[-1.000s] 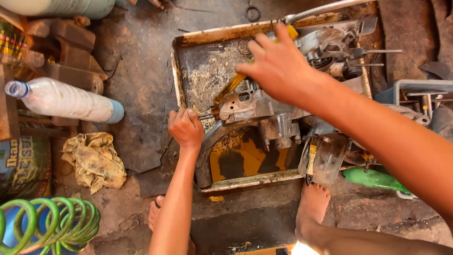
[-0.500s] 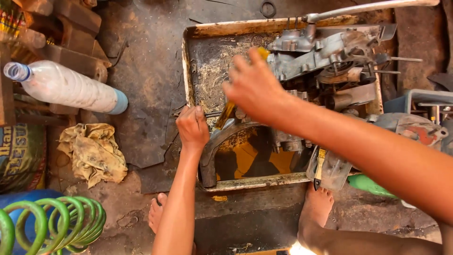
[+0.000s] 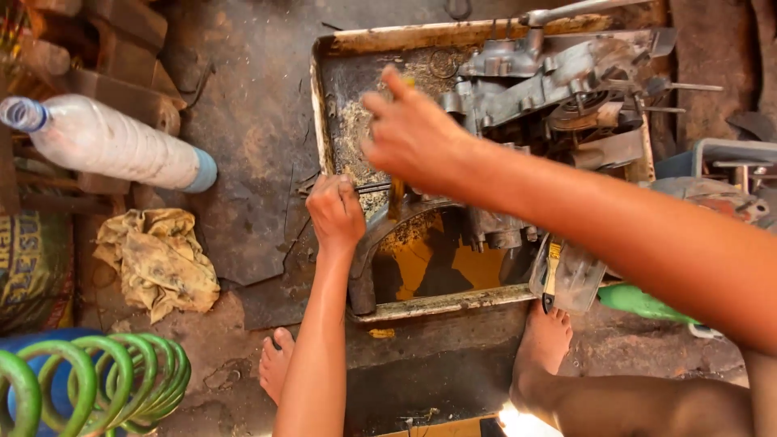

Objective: Cleaning motorcycle engine crankcase components using a brush and solvent in a metal tray

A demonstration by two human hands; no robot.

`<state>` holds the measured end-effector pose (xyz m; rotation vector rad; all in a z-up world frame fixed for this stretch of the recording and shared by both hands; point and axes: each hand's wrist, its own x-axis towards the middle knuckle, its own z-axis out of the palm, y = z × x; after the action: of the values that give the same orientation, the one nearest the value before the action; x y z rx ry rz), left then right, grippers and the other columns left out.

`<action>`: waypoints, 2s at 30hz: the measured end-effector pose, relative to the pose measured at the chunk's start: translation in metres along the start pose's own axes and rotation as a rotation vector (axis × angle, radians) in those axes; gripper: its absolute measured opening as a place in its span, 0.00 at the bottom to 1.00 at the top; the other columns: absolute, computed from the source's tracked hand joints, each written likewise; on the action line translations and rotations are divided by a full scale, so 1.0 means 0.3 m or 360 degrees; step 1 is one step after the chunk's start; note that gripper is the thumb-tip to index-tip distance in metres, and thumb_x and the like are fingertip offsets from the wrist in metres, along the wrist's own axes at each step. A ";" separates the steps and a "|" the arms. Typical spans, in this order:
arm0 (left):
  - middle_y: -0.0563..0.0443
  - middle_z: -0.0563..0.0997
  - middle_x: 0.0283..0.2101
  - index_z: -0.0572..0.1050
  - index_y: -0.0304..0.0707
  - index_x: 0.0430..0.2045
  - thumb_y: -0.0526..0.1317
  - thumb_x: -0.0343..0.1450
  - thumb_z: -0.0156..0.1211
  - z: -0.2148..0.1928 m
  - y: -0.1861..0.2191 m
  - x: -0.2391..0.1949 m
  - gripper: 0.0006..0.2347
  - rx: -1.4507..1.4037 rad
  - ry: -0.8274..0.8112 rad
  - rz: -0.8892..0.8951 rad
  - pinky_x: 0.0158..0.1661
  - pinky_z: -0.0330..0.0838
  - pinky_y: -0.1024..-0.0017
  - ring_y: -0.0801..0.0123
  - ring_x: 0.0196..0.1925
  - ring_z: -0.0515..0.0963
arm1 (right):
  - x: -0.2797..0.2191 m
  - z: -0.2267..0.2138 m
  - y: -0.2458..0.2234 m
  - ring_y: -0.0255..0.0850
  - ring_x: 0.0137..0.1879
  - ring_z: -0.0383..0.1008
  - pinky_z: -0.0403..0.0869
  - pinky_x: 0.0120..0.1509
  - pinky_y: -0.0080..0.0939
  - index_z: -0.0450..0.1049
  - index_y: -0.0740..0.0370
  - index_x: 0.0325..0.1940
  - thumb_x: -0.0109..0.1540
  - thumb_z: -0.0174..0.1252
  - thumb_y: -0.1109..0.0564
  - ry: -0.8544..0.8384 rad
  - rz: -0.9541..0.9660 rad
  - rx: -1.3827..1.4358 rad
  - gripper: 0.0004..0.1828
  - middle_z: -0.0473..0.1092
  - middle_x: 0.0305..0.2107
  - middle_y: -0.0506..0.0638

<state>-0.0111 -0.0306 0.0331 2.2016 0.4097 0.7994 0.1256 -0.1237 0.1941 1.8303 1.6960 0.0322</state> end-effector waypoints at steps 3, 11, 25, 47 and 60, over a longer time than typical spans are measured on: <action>0.39 0.65 0.15 0.65 0.28 0.09 0.33 0.73 0.41 0.009 -0.011 0.014 0.17 -0.0012 0.0019 0.0021 0.25 0.56 0.61 0.59 0.20 0.57 | -0.046 -0.030 0.130 0.39 0.53 0.71 0.59 0.69 0.58 0.77 0.44 0.43 0.55 0.69 0.46 0.0051 0.0235 -0.0376 0.15 0.82 0.32 0.41; 0.36 0.68 0.16 0.69 0.27 0.12 0.37 0.75 0.40 0.020 -0.002 0.018 0.19 0.0024 0.0104 0.0032 0.26 0.58 0.55 0.53 0.21 0.61 | -0.015 -0.063 -0.017 0.45 0.56 0.66 0.52 0.72 0.63 0.79 0.51 0.45 0.56 0.67 0.43 0.0078 -0.0054 -0.0357 0.17 0.81 0.33 0.44; 0.36 0.65 0.19 0.72 0.35 0.14 0.41 0.73 0.50 0.021 -0.016 0.010 0.15 0.0217 -0.0026 -0.0152 0.32 0.66 0.45 0.32 0.29 0.72 | -0.080 0.057 -0.069 0.52 0.46 0.71 0.62 0.59 0.66 0.83 0.54 0.36 0.52 0.72 0.57 0.0704 0.0213 -0.0296 0.09 0.77 0.29 0.55; 0.36 0.76 0.36 0.76 0.39 0.31 0.48 0.78 0.47 0.015 -0.096 -0.010 0.14 0.0126 -0.0506 -0.0357 0.54 0.68 0.43 0.39 0.52 0.71 | -0.282 0.308 -0.887 0.58 0.20 0.76 0.77 0.25 0.55 0.70 0.52 0.69 0.64 0.54 0.58 0.0949 0.1525 0.1380 0.26 0.70 0.29 0.55; 0.24 0.69 0.61 0.70 0.23 0.58 0.42 0.82 0.42 -0.003 -0.034 0.017 0.18 -0.0036 -0.0650 -0.0520 0.64 0.54 0.27 0.20 0.70 0.49 | -0.196 0.367 -0.941 0.55 0.17 0.71 0.71 0.20 0.50 0.73 0.48 0.69 0.65 0.56 0.59 0.1218 0.1839 0.1443 0.26 0.66 0.19 0.51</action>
<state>-0.0082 -0.0206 0.0281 2.1317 0.5296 0.1714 -0.0883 -0.2329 0.0003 3.6115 0.7472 0.5780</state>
